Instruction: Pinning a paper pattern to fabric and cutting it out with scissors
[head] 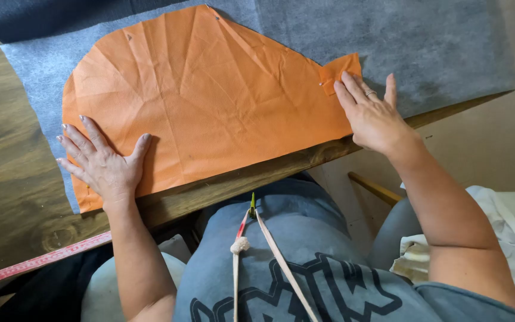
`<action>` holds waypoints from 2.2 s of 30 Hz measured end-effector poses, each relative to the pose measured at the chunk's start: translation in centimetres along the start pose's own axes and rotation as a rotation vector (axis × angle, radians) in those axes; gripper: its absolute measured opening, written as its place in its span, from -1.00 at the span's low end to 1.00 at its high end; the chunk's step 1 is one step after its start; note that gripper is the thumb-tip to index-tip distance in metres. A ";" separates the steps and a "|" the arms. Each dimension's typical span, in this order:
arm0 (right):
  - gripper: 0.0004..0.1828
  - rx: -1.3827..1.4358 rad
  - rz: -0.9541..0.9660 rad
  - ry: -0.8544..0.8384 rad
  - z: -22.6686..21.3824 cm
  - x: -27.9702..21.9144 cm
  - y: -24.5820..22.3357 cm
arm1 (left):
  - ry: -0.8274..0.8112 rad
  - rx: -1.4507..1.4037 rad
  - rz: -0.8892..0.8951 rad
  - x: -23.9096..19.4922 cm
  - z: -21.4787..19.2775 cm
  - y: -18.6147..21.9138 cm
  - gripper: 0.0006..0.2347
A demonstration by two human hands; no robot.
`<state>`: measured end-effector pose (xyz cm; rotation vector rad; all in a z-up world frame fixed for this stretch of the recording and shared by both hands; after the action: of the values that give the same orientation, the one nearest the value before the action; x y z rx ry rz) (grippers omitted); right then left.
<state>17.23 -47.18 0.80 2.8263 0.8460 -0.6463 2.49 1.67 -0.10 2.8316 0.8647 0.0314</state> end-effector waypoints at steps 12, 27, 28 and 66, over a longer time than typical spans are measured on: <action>0.39 -0.294 -0.048 0.210 -0.5 1.2 -0.5 | -0.014 -0.077 -0.041 -0.1 -0.7 0.6 0.02; -0.03 -0.105 0.037 -0.186 -3.9 3.9 2.4 | 0.030 -0.103 -0.092 -0.1 -0.2 -0.3 0.09; -0.03 -0.121 0.012 -0.179 -5.7 5.2 1.6 | 0.042 -0.105 -0.120 -0.2 -0.2 -0.3 0.09; -0.91 1.496 -0.578 0.080 -10.0 27.7 -41.1 | 0.020 -0.137 -0.122 0.2 -0.2 -1.0 0.01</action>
<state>19.19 3.25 -1.95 3.7415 1.7672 -1.9033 2.06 2.61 -0.12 2.6519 0.9983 0.0992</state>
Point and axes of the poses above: each hand's wrist, its own x-axis towards the middle knuckle, its own z-axis out of the palm, y = z × x, the point moved 3 cm from there along x, towards the middle knuckle, and after that the axes turned 3 degrees about -x, right-handed, at the moved point
